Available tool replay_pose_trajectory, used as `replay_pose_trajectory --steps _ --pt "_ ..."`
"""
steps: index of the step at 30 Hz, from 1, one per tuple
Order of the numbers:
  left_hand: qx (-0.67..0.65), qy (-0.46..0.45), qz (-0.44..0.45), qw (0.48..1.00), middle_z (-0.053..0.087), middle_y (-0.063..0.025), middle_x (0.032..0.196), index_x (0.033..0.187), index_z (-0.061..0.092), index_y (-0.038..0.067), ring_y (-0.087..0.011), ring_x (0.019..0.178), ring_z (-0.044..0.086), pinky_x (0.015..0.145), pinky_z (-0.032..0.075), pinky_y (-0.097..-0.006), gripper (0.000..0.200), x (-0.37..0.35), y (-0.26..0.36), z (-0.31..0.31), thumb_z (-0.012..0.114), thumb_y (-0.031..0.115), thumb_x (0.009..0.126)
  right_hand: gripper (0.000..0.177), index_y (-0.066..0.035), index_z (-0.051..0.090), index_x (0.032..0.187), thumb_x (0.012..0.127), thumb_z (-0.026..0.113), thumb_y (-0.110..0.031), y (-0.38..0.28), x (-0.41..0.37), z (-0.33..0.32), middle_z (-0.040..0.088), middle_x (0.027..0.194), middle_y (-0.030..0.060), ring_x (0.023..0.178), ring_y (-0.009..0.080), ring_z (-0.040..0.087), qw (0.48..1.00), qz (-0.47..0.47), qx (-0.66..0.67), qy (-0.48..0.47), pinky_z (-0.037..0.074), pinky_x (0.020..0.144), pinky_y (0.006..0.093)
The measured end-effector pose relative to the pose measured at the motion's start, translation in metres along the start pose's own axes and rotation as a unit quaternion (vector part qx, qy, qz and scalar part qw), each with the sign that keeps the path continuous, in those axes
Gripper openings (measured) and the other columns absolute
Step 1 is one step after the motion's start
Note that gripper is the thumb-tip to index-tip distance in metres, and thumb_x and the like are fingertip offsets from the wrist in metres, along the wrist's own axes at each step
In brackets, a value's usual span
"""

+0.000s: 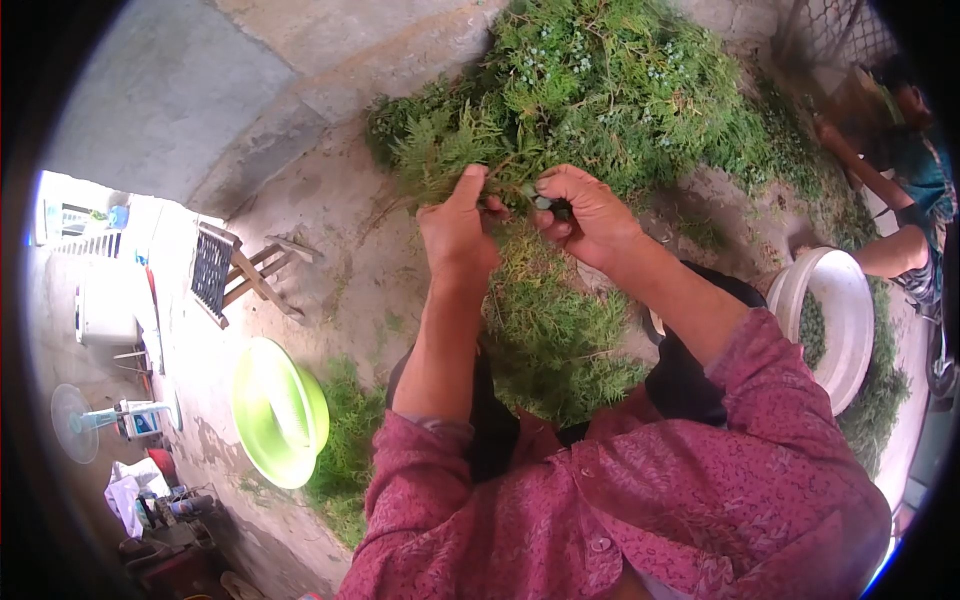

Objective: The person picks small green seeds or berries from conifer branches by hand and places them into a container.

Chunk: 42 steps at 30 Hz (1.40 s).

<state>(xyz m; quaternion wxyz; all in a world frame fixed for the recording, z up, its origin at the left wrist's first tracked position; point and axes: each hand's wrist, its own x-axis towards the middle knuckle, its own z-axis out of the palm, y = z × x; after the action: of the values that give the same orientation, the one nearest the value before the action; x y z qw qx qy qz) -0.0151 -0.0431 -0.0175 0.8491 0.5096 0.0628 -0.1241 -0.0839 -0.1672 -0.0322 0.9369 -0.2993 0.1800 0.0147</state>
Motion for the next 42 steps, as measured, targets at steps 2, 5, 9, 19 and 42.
replay_pose_trajectory --steps 2,5,9,19,42 --pt "-0.019 0.001 -0.005 1.0 0.058 -0.0061 0.075 0.085 0.059 0.0 -0.0141 0.051 0.049 0.045 0.044 -0.0289 0.013 0.017 0.008 -0.016 0.064 0.008 0.077 0.013 -0.008 0.048 0.077 0.073 0.06 -0.004 -0.003 0.002 -0.007 0.049 0.066 0.0026 0.051 0.0113 0.05 1.0 -0.003 0.025 -0.015 0.036 0.039 0.0197" --pt "-0.019 0.007 0.002 1.0 0.058 -0.0077 0.078 0.088 0.059 -0.001 -0.0151 0.053 0.049 0.047 0.046 -0.0299 0.015 0.015 0.012 -0.016 0.064 0.009 0.077 0.011 -0.007 0.048 0.077 0.073 0.058 -0.003 -0.003 0.004 -0.015 0.047 0.066 0.0032 0.05 0.0115 0.049 0.998 0.046 0.041 -0.008 0.036 0.039 0.0195" --pt "0.031 0.02 0.022 0.999 0.058 -0.007 0.076 0.087 0.06 0.0 -0.0148 0.052 0.05 0.046 0.046 -0.0295 0.015 0.009 0.009 -0.01 0.065 0.01 0.077 0.013 -0.008 0.05 0.078 0.075 0.063 -0.009 -0.003 0.001 -0.009 0.048 0.067 0.0002 0.05 0.0096 0.048 0.996 0.085 0.013 0.008 0.034 0.038 0.0196" --pt "0.104 -0.033 0.108 0.988 0.058 -0.0055 0.069 0.082 0.057 0.001 -0.0139 0.049 0.05 0.043 0.041 -0.0267 0.013 -0.006 -0.001 0.001 0.064 0.009 0.076 0.013 -0.006 0.058 0.082 0.074 0.066 -0.012 0.002 0.0 0.005 0.054 0.066 -0.0006 0.049 0.0069 0.048 0.982 0.005 -0.182 0.044 0.034 0.038 0.0198" --pt "0.264 0.163 0.179 0.934 0.057 -0.0056 0.072 0.082 0.058 0.003 -0.0134 0.054 0.051 0.046 0.043 -0.0274 0.017 -0.029 0.091 -0.226 0.061 0.019 0.076 0.031 -0.008 0.061 0.097 0.071 0.056 -0.024 -0.09 -0.363 -0.383 0.062 0.076 0.0103 0.068 0.0203 0.057 0.388 -0.137 -0.726 0.552 0.045 0.064 0.0301"
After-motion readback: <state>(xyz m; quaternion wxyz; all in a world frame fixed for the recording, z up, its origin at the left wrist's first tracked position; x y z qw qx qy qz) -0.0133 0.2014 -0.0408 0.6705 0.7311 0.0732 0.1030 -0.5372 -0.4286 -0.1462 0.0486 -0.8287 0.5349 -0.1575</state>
